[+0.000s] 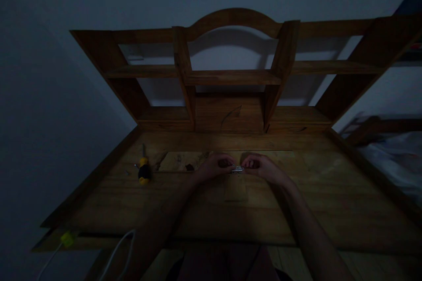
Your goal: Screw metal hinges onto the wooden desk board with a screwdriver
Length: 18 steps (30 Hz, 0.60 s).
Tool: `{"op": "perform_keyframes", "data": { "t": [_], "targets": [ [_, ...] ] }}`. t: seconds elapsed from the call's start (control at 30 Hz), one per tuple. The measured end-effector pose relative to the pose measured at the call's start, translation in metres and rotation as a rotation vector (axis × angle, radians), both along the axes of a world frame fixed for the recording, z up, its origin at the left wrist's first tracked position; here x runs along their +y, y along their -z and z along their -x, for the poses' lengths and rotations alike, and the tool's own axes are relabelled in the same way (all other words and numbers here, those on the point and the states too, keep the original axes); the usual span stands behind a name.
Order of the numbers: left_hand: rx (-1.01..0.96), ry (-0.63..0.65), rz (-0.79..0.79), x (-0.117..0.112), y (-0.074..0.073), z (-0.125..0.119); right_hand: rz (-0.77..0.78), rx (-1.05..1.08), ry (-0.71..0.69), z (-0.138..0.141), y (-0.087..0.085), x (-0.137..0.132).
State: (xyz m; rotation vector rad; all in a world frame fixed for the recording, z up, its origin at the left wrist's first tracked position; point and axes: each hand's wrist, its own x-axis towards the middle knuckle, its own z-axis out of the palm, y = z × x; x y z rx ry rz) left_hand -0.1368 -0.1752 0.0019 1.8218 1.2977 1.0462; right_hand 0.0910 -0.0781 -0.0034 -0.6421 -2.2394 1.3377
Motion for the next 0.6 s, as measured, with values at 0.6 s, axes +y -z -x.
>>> {"op": "perform_keyframes", "data": {
  "t": [0.6],
  "targets": [
    [0.032,0.006,-0.031,0.0017,-0.0013,0.0001,0.051,-0.016,0.006,-0.0006,0.0030,0.0017]
  ]
}}
